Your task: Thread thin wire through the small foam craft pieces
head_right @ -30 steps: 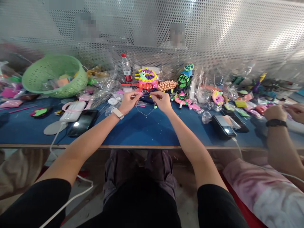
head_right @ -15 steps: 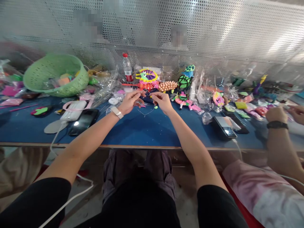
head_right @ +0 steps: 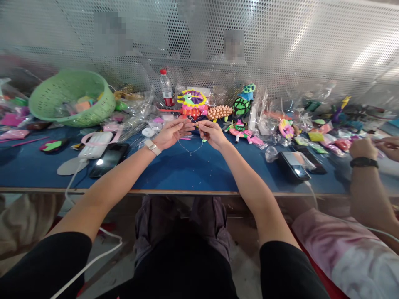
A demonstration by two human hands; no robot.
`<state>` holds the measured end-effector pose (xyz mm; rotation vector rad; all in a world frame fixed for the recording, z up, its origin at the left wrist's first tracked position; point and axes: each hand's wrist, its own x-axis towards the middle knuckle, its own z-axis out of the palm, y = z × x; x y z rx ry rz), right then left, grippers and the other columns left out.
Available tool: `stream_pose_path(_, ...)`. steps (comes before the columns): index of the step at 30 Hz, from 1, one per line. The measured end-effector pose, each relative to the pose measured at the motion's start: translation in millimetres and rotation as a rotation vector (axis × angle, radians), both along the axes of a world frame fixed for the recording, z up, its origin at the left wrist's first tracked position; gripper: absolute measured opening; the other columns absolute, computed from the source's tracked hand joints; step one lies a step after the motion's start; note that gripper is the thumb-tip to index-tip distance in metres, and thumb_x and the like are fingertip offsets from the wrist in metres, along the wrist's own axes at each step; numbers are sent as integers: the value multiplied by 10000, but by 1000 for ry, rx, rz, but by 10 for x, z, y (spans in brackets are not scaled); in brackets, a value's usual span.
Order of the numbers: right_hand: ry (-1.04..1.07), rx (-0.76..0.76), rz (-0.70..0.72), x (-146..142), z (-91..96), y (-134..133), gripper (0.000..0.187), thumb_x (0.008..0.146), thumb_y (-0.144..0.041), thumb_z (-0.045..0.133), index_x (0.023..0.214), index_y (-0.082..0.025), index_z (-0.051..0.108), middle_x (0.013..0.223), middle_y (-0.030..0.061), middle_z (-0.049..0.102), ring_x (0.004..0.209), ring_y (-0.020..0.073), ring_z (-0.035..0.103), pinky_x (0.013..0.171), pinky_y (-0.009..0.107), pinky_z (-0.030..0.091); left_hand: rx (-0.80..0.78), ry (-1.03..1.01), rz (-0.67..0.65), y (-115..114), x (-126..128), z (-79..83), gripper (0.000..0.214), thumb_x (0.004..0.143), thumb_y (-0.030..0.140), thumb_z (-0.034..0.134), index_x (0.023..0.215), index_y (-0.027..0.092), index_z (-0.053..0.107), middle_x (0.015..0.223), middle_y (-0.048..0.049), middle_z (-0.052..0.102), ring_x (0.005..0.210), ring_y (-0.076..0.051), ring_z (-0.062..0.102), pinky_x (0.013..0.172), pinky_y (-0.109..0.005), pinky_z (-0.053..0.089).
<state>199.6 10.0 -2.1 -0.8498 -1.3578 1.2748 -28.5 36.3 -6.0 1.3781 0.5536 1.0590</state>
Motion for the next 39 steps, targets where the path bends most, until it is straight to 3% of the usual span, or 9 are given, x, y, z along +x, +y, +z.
stream_pose_path(4, -18, -7, -45, -23, 0, 5, 271, 880, -436, 907, 912, -217, 752, 671, -46, 583, 571, 93, 508, 489, 215, 379, 24, 42, 26, -16, 6, 25, 195, 1081, 328, 731, 1174, 181, 818, 1197, -149, 870, 1113, -244, 854, 957, -380, 693)
stream_pose_path(8, -57, 34, -31, -60, -13, -10, 296, 849, -457, 927, 904, -210, 775, 703, -35, 620, 558, 88, 524, 460, 221, 378, 97, 105, 148, -24, 46, 11, 253, 1065, 426, 758, 1109, 183, 810, 1066, -122, 862, 884, -192, 820, 835, -345, 680)
stream_pose_path(15, -83, 67, -49, -98, -49, -20, 320, 784, -448, 961, 875, -192, 791, 754, -3, 698, 544, 86, 568, 446, 227, 454, 402, 247, 355, -59, 78, -16, 425, 1023, 620, 746, 959, 201, 778, 825, -62, 742, 625, -144, 615, 610, -303, 513)
stream_pose_path(22, -165, 105, -109, -146, -96, -20, 275, 827, -434, 927, 869, -195, 797, 694, 2, 686, 546, 105, 575, 433, 238, 462, 701, 425, 541, -111, 41, 21, 532, 1054, 699, 634, 913, 211, 793, 711, -44, 678, 636, -177, 548, 638, -335, 435)
stream_pose_path(27, -270, 200, -124, -121, -103, -28, 269, 899, -486, 872, 969, -229, 828, 663, -7, 672, 562, 134, 593, 441, 257, 454, 683, 477, 553, -34, 13, -21, 527, 1063, 694, 619, 934, 211, 785, 754, -57, 726, 647, -180, 585, 636, -324, 460)
stream_pose_path(34, -409, 219, -139, -66, -151, 37, 227, 962, -455, 811, 998, -232, 835, 567, -43, 600, 452, 113, 496, 460, 272, 416, 682, 489, 553, 45, 3, -99, 452, 1091, 595, 615, 937, 203, 781, 861, -92, 800, 726, -196, 675, 698, -322, 511)
stream_pose_path(39, -410, 226, -165, -72, -189, 60, 266, 923, -483, 841, 953, -219, 829, 639, -15, 662, 546, 134, 581, 528, 276, 461, 711, 542, 553, 19, -1, -113, 352, 1106, 494, 608, 1003, 210, 788, 873, -80, 806, 731, -197, 678, 719, -323, 499)
